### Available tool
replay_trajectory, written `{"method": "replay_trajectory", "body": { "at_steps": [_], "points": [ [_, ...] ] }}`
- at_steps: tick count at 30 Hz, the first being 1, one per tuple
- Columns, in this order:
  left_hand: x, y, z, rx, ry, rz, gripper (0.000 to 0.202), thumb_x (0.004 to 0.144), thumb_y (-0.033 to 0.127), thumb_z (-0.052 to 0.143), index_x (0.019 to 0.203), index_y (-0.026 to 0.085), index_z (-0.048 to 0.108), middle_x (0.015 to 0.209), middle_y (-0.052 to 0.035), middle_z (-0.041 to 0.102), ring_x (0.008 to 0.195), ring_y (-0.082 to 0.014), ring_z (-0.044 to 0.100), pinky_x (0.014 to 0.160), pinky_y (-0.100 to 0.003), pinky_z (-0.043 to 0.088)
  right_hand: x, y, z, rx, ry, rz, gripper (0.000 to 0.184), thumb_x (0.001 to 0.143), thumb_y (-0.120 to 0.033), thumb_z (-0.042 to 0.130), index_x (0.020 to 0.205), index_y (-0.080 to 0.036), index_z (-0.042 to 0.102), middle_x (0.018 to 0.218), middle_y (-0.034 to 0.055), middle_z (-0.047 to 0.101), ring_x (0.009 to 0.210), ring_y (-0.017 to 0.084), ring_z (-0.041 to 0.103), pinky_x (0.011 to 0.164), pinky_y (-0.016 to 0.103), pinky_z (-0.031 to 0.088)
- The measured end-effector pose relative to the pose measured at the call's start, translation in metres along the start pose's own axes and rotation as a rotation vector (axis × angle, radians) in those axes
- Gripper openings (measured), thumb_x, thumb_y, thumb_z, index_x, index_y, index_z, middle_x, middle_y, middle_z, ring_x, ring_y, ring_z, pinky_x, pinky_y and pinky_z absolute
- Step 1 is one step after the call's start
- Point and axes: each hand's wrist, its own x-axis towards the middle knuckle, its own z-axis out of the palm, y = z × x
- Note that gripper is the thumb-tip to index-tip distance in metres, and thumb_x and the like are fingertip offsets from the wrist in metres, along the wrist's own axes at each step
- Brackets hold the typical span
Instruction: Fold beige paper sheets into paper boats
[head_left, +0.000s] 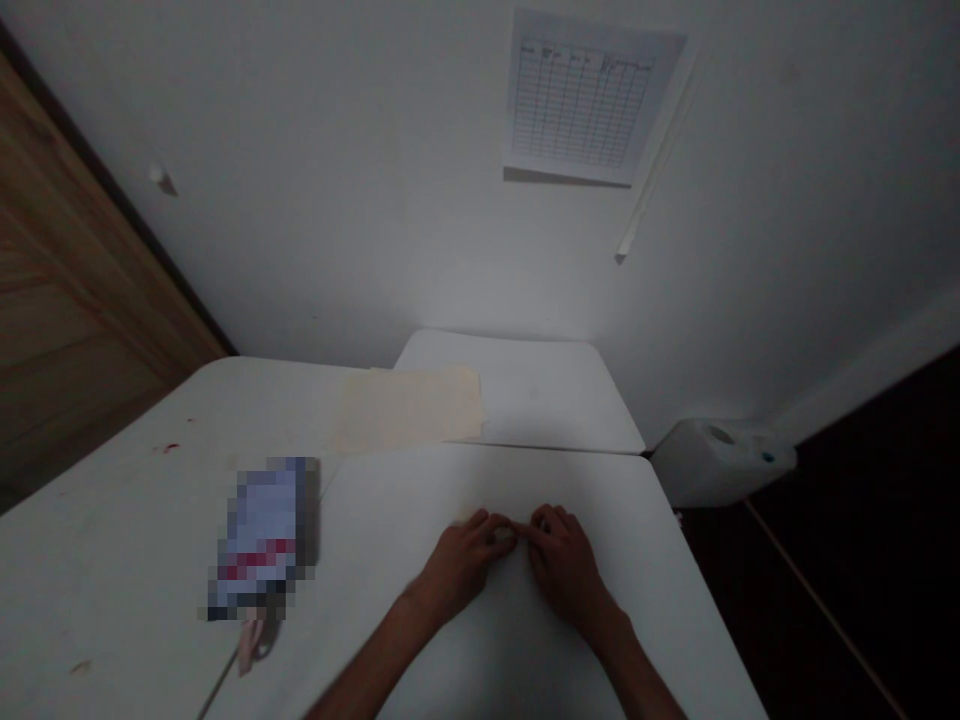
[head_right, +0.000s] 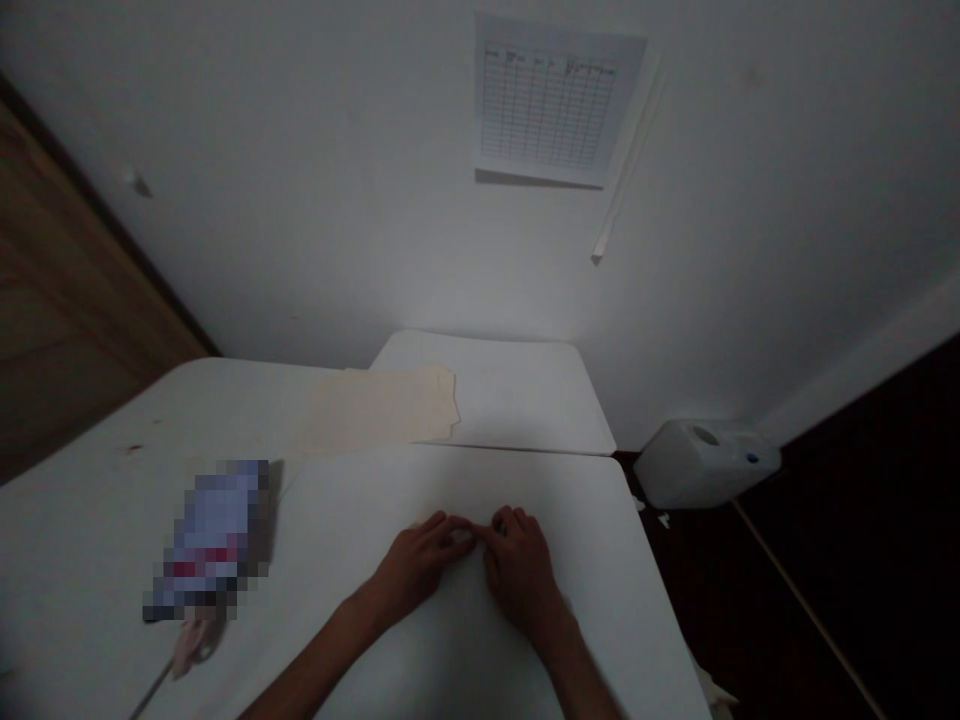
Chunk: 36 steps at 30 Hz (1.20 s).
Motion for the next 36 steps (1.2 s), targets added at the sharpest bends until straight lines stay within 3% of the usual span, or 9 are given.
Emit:
{"method": "replay_trajectory", "body": {
  "at_steps": [7, 17, 26, 32, 36],
  "points": [
    [0.0, 0.0, -0.001, -0.001, -0.012, -0.004, 0.056, 0.077, -0.002, 0.052, 0.122, 0.031, 0.056, 0.125, -0.0031, 0.057, 0.105, -0.0225, 0.053, 0.076, -0.033, 0.052, -0.007, -0.006, 0.007, -0.04, 0.064, 0.079, 0.043, 0.084, -0.004, 0.053, 0.117, -0.03, 0.064, 0.097, 0.005, 0.056, 0.092, 0.021, 0.049, 0.082, 0.034, 0.038],
    [-0.001, -0.001, 0.004, 0.004, 0.018, -0.01, 0.046, 0.08, 0.0, 0.052, 0.115, 0.029, 0.062, 0.124, -0.005, 0.058, 0.104, -0.0216, 0.053, 0.074, -0.031, 0.052, -0.029, 0.01, 0.01, -0.054, 0.122, 0.113, 0.045, 0.077, -0.001, 0.052, 0.111, -0.026, 0.065, 0.098, 0.006, 0.055, 0.093, 0.022, 0.049, 0.082, 0.035, 0.038],
    [-0.001, 0.0, 0.002, -0.003, 0.028, -0.001, 0.048, 0.078, -0.001, 0.053, 0.115, 0.029, 0.061, 0.123, -0.0044, 0.058, 0.101, -0.0211, 0.055, 0.073, -0.031, 0.053, -0.017, 0.007, 0.006, -0.079, 0.12, 0.08, 0.026, 0.083, -0.008, 0.053, 0.099, -0.022, 0.067, 0.093, 0.006, 0.057, 0.092, 0.022, 0.049, 0.085, 0.037, 0.038],
    [0.0, 0.0, -0.001, -0.004, 0.019, 0.003, 0.054, 0.077, -0.003, 0.052, 0.12, 0.03, 0.057, 0.122, -0.0037, 0.059, 0.101, -0.0203, 0.054, 0.075, -0.031, 0.053, -0.004, -0.001, 0.005, -0.06, 0.019, 0.001, 0.05, 0.08, -0.001, 0.051, 0.12, -0.029, 0.061, 0.098, 0.0052, 0.057, 0.091, 0.021, 0.049, 0.082, 0.034, 0.04],
    [0.0, 0.001, -0.002, -0.018, 0.023, -0.002, 0.052, 0.078, -0.002, 0.051, 0.119, 0.03, 0.058, 0.122, -0.0036, 0.059, 0.1, -0.0197, 0.054, 0.075, -0.03, 0.052, -0.004, -0.002, 0.007, -0.092, 0.016, 0.021, 0.054, 0.079, 0.001, 0.05, 0.121, -0.031, 0.061, 0.096, 0.0054, 0.056, 0.089, 0.022, 0.05, 0.08, 0.034, 0.039]
  ]
}}
